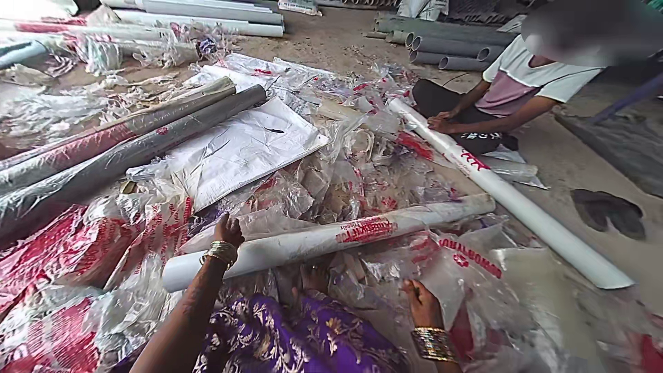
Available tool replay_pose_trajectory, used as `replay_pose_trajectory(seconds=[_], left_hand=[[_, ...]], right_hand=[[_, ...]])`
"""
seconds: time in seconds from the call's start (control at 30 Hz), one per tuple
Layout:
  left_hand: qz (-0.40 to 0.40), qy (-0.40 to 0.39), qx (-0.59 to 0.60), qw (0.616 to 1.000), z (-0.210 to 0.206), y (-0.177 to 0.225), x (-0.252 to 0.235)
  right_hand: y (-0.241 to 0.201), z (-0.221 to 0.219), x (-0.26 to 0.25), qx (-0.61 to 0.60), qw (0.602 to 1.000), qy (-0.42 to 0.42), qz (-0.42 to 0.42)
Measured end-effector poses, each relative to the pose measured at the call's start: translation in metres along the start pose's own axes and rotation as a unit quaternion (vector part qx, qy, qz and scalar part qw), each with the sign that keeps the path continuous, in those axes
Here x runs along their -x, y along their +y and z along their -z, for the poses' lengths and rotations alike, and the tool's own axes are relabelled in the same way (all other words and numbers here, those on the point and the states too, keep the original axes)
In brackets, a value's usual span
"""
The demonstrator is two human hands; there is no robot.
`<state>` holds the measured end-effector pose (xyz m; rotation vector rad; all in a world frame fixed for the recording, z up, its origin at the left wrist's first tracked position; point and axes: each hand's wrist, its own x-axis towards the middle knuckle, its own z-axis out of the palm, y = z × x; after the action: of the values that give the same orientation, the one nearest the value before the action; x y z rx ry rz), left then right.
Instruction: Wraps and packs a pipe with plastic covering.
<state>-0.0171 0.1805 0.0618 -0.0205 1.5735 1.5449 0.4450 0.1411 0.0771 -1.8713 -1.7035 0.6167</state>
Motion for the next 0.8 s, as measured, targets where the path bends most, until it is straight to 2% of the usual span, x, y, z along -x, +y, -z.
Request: replay_pose_trajectory(seconds=[0.07, 0.13, 0.23, 0.33, 0.4, 0.47, 0.6, 0.67, 0.77, 0.8], left_hand=[[-0.005, 0.003, 0.063, 0.998, 0.006, 0.008, 0.001], [-0.024, -0.001, 0.071, 0.997, 0.013, 0.026, 0.009], [-0.12, 0.012, -0.043, 0.992, 0.025, 0.074, 0.031], [-0.206, -0.016, -0.137, 0.969, 0.054, 0.129, 0.056], [-0.265, -0.053, -0.172, 0.947, 0.089, 0.151, 0.063], [-0.322, -0.094, -0.18, 0.925, 0.143, 0.163, 0.043], [-0.355, -0.136, -0.19, 0.905, 0.236, 0.177, 0.029], [-0.351, -0.131, -0.21, 0.903, 0.257, 0.179, 0.054], [-0.33, -0.074, -0.213, 0.916, 0.248, 0.181, 0.136], [-0.308, -0.034, -0.22, 0.925, 0.234, 0.183, 0.172]], right_hand=[[0.015, 0.018, 0.012, 0.032, 0.998, 0.014, -0.053], [0.029, 0.028, 0.022, 0.058, 0.994, 0.047, -0.078], [0.034, 0.037, 0.033, 0.054, 0.989, 0.045, -0.129], [0.031, 0.042, 0.036, 0.066, 0.983, -0.005, -0.174], [0.029, 0.044, 0.045, 0.059, 0.981, -0.008, -0.184], [0.025, 0.048, 0.056, 0.058, 0.98, -0.012, -0.189], [0.021, 0.072, 0.087, 0.063, 0.978, -0.016, -0.199], [0.018, 0.096, 0.104, 0.069, 0.974, -0.007, -0.213], [0.022, 0.131, 0.126, 0.05, 0.967, 0.047, -0.245], [0.022, 0.141, 0.134, 0.035, 0.963, 0.079, -0.257]])
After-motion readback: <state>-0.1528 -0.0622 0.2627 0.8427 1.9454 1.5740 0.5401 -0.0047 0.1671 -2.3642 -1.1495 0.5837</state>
